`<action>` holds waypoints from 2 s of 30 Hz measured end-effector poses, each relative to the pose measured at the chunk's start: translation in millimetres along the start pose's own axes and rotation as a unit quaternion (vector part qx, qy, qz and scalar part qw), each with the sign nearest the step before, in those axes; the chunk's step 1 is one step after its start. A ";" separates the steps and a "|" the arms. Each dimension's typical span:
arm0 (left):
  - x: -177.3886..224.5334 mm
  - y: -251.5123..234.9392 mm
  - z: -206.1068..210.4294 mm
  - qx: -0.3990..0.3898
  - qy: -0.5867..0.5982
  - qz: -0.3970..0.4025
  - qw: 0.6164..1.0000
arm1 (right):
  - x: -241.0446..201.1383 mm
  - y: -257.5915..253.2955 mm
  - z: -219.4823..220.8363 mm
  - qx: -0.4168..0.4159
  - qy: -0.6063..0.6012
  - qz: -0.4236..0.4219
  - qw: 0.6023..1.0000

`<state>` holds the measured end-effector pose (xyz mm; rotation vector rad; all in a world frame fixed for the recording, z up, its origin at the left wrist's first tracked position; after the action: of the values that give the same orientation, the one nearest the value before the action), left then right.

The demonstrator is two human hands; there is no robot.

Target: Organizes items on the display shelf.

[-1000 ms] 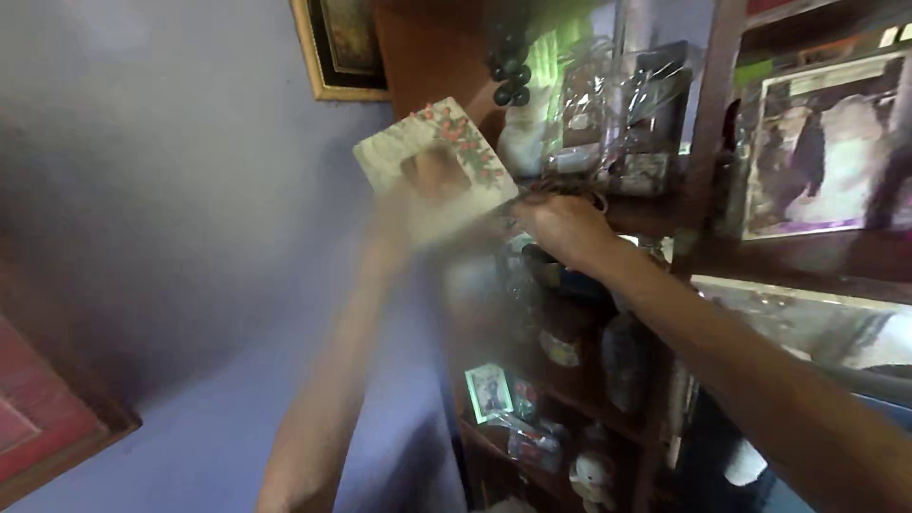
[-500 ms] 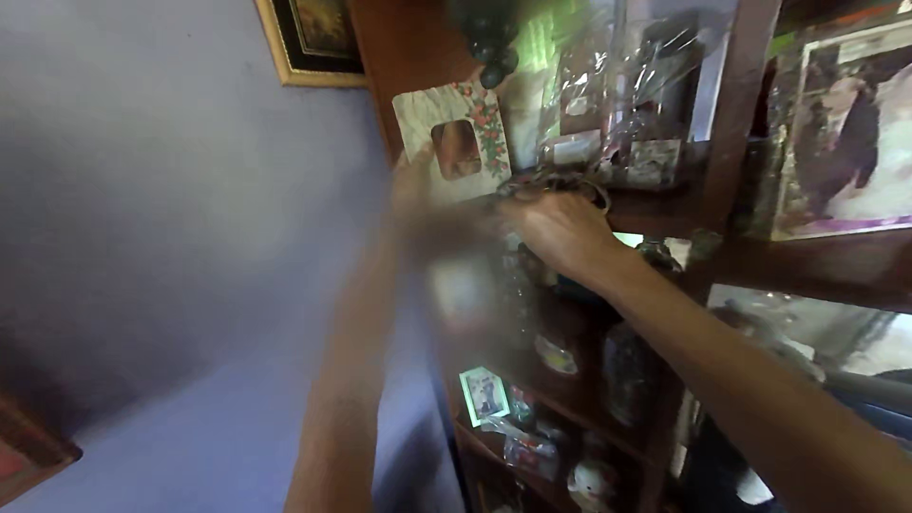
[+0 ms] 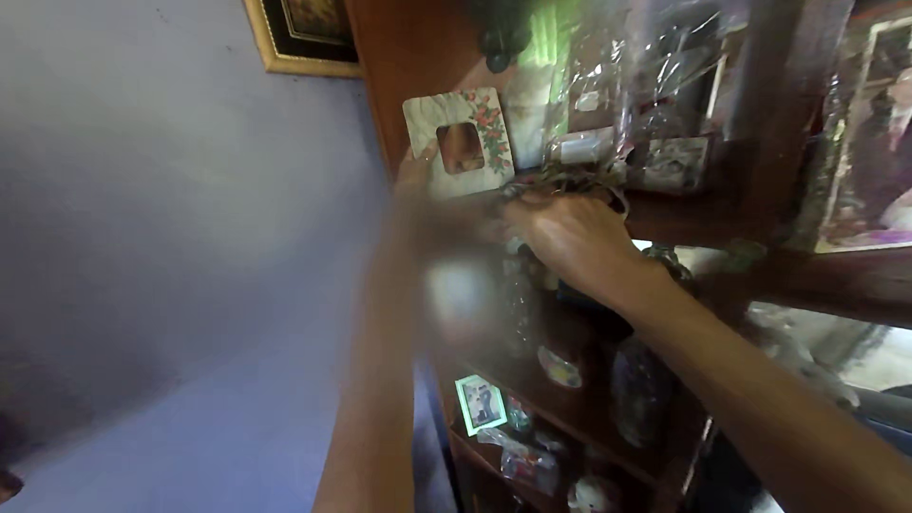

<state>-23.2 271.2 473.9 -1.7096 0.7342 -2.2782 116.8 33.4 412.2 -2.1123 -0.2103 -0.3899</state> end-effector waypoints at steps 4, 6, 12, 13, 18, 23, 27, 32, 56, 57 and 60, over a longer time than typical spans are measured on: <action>-6.3 -10.7 -2.8 -0.011 -0.037 0.028 0.999 | -0.1 0.5 -0.1 0.003 0.009 -0.006 1.000; -6.3 -10.9 -2.2 -0.013 -0.034 0.038 0.999 | -0.2 -0.2 0.4 -0.001 0.015 -0.008 1.000; -5.1 -8.9 -1.2 -0.011 -0.051 0.065 0.997 | 0.2 -0.3 0.4 -0.006 0.013 -0.008 1.000; -3.4 -8.2 -0.4 -0.004 -0.070 0.069 0.995 | 0.0 -0.4 0.1 -0.004 0.011 -0.008 1.000; 4.1 3.9 5.7 0.013 -0.141 0.066 0.988 | 0.5 0.8 -0.8 0.011 0.000 -0.008 1.000; 7.5 9.9 7.3 0.018 -0.157 0.044 0.986 | 0.0 -0.3 -0.5 -0.001 0.001 -0.003 1.000; 6.9 6.7 10.8 0.034 -0.149 0.020 0.988 | -1.1 0.5 -0.9 0.013 0.002 -0.002 1.000; 2.9 2.8 17.9 0.041 -0.140 0.023 0.989 | -0.5 0.5 -0.4 0.021 -0.005 -0.003 1.000; 14.6 75.6 20.0 0.047 -0.240 0.389 0.888 | -4.5 -2.2 0.0 -0.008 0.003 -0.003 1.000; 18.0 83.5 29.8 0.021 -0.211 0.407 0.888 | -5.5 -2.9 1.0 -0.004 0.006 -0.003 1.000; 40.3 105.7 77.1 -0.087 -0.117 0.369 0.918 | -3.6 1.3 -0.8 0.023 -0.006 -0.022 0.999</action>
<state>22.7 142.3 471.1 -1.3921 1.2836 -1.5019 113.7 32.1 410.3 -2.0674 -0.2706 -0.3944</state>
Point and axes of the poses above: each hand's wrist, its own y-axis away from the middle knuckle, its own z-axis out of the palm, x = y × z, the point moved 3 cm from there along -y, towards the middle knuckle, and after that the axes turned 13 degrees about y, right-handed, at the moved point
